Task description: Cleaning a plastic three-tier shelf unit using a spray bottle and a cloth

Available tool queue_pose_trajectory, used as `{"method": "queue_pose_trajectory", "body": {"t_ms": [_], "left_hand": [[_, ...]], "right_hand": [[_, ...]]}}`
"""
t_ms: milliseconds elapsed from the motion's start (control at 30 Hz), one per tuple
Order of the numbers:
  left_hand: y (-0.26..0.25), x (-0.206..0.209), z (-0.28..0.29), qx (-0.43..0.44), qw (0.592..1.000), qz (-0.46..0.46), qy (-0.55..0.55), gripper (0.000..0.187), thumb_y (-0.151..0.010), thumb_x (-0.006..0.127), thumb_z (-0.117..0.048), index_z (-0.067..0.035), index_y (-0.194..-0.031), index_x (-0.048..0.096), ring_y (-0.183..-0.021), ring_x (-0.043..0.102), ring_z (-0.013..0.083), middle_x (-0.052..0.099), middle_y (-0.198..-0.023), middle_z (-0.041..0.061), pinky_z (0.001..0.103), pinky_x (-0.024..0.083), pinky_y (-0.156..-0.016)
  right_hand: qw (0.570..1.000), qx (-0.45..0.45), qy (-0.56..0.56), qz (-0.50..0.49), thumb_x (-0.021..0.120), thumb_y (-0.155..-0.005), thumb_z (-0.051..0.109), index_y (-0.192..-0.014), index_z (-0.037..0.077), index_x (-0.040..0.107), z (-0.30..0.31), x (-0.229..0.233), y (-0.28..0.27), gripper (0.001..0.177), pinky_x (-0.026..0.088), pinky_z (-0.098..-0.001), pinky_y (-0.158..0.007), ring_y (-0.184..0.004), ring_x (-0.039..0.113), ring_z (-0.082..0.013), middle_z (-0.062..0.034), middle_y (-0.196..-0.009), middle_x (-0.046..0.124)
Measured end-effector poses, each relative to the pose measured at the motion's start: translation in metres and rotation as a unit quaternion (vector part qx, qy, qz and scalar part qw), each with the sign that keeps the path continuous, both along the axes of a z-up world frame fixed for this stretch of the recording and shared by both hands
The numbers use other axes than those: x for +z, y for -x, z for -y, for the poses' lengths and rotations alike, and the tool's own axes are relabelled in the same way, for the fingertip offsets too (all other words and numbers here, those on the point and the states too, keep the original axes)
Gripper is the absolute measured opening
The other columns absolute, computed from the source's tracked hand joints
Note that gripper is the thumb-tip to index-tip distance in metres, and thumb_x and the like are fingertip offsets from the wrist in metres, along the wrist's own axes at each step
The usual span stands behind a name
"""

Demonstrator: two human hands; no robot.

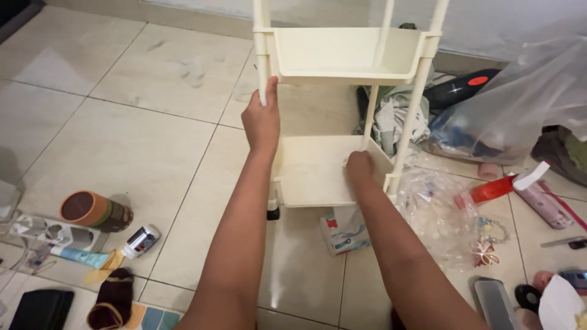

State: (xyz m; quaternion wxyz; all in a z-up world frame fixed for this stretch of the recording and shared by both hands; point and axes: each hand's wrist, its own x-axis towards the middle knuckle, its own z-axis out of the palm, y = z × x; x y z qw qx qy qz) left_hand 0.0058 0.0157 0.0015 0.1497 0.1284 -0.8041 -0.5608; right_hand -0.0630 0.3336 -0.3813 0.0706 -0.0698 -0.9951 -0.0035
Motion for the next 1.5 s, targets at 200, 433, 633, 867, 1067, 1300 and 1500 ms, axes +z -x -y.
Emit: {"method": "queue_pose_trajectory", "body": {"t_ms": [200, 433, 633, 867, 1067, 1300, 1500], "left_hand": [[-0.011, -0.003, -0.001, 0.008, 1.0, -0.005, -0.004, 0.067, -0.094, 0.052, -0.068, -0.005, -0.1, 0.075, -0.078, 0.068, 0.0333, 0.074, -0.083, 0.017, 0.042, 0.053, -0.074], [-0.016, -0.009, -0.001, 0.017, 0.999, -0.025, -0.015, 0.066, -0.092, 0.052, -0.068, -0.007, -0.102, 0.075, -0.076, 0.069, 0.031, 0.074, -0.08, 0.015, 0.041, 0.053, -0.073], [-0.018, -0.012, 0.002, 0.0, 0.999, -0.035, -0.032, 0.068, -0.094, 0.054, -0.067, -0.002, -0.093, 0.073, -0.069, 0.063, 0.024, 0.07, -0.073, 0.013, 0.037, 0.053, -0.07], [-0.018, -0.011, 0.005, -0.045, 0.995, -0.034, -0.082, 0.068, -0.093, 0.053, -0.068, -0.003, -0.092, 0.073, -0.064, 0.057, 0.0145, 0.065, -0.066, 0.006, 0.033, 0.052, -0.065], [-0.023, -0.011, 0.008, -0.053, 0.995, -0.022, -0.084, 0.067, -0.093, 0.054, -0.067, -0.004, -0.096, 0.075, -0.061, 0.056, 0.0138, 0.064, -0.064, 0.005, 0.032, 0.051, -0.063], [-0.029, -0.015, -0.002, -0.018, 0.995, -0.049, -0.081, 0.064, -0.092, 0.054, -0.065, -0.004, -0.096, 0.073, -0.059, 0.061, 0.0146, 0.067, -0.064, 0.006, 0.033, 0.053, -0.061], [-0.028, -0.023, -0.006, 0.02, 0.996, -0.084, -0.002, 0.063, -0.096, 0.052, -0.064, -0.004, -0.087, 0.07, -0.048, 0.059, 0.0213, 0.063, -0.056, 0.009, 0.037, 0.048, -0.051]], "right_hand": [[0.999, -0.034, 0.036, -0.017, 0.062, -0.095, 0.009, -0.092, 0.003, 0.077, 0.019, 0.02, -0.015, 0.016, 0.061, -0.0409, -0.076, -0.09, 0.073, -0.0333, -0.0194, -0.1, 0.073], [0.98, 0.049, 0.181, -0.06, 0.072, -0.08, 0.015, -0.082, -0.004, 0.073, 0.052, 0.029, -0.012, 0.019, 0.056, -0.049, -0.08, -0.087, 0.068, -0.0423, -0.0244, -0.091, 0.071], [0.973, 0.088, 0.209, 0.032, 0.073, -0.079, 0.015, -0.082, -0.007, 0.071, 0.122, 0.044, 0.003, 0.022, 0.056, -0.0483, -0.084, -0.089, 0.067, -0.0426, -0.027, -0.091, 0.071], [0.952, 0.113, 0.278, 0.062, 0.076, -0.08, 0.014, -0.089, -0.008, 0.073, 0.199, 0.075, -0.008, 0.024, 0.055, -0.0478, -0.085, -0.094, 0.068, -0.0422, -0.03, -0.101, 0.068], [0.913, 0.082, 0.363, 0.167, 0.074, -0.09, 0.025, -0.104, -0.009, 0.069, 0.226, 0.13, -0.031, 0.037, 0.055, -0.0444, -0.089, -0.102, 0.07, -0.0362, -0.0257, -0.112, 0.069], [0.878, 0.181, 0.41, 0.168, 0.052, -0.096, 0.03, -0.119, -0.002, 0.065, 0.203, 0.134, -0.033, 0.042, 0.051, -0.0466, -0.095, -0.108, 0.067, -0.0368, -0.022, -0.12, 0.07], [0.974, 0.2, -0.015, 0.105, 0.05, -0.094, 0.009, -0.106, -0.003, 0.073, 0.083, 0.03, 0.002, 0.029, 0.053, -0.0437, -0.099, -0.112, 0.066, -0.0351, -0.0217, -0.126, 0.066]]}}
